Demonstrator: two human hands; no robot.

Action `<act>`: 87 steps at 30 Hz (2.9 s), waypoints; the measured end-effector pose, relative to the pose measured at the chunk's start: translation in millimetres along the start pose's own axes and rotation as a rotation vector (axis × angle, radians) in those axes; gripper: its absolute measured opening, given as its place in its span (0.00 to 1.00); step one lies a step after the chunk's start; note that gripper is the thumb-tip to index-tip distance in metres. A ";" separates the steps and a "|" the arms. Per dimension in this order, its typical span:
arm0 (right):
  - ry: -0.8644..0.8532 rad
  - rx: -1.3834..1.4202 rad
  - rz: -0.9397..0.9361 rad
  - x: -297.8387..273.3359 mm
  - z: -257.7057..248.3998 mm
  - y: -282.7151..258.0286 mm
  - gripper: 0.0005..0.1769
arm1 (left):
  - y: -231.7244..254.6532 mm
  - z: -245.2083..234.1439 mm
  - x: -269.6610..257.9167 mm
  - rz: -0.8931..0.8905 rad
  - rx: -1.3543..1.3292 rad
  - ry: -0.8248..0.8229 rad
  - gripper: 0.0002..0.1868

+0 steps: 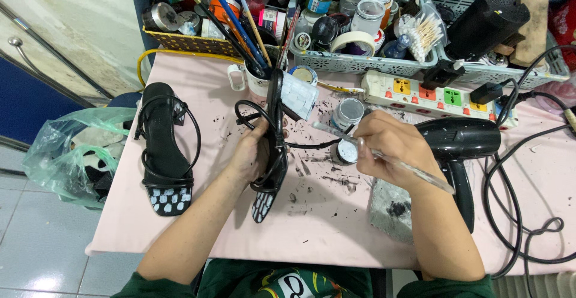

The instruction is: The person paints a checkered pattern on a pair of black high-heeled sandals using a small brush and white paint. They repeatedly use a hairdryer to dry the paint between applications, working on both the toe box and the straps of the shoes.

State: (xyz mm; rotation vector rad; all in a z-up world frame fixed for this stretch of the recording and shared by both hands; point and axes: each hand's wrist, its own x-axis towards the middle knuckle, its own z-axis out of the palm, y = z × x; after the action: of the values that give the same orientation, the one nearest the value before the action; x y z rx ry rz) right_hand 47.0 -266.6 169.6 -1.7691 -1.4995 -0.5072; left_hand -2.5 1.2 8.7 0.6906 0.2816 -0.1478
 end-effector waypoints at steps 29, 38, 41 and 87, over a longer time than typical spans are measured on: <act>0.019 -0.039 0.043 -3.5 -3.8 3.7 0.14 | -9.1 -9.5 7.9 0.057 -0.034 -0.076 0.14; 0.104 -0.011 0.109 -4.7 -3.6 6.4 0.14 | -7.9 -5.4 7.0 0.060 -0.043 -0.048 0.14; 0.021 -0.025 0.114 -3.3 -7.1 4.7 0.15 | -7.9 -4.8 7.7 0.059 -0.039 -0.042 0.13; -0.112 -0.416 1.341 -214.9 -70.6 45.2 0.33 | 8.1 48.6 -90.0 1.586 1.947 -0.387 0.15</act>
State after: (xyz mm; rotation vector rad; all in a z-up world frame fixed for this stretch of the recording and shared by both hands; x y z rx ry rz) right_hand 51.3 -463.1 48.9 -2.6458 -0.0042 0.0094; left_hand -76.3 -20.3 76.7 2.5285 -1.0346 1.1378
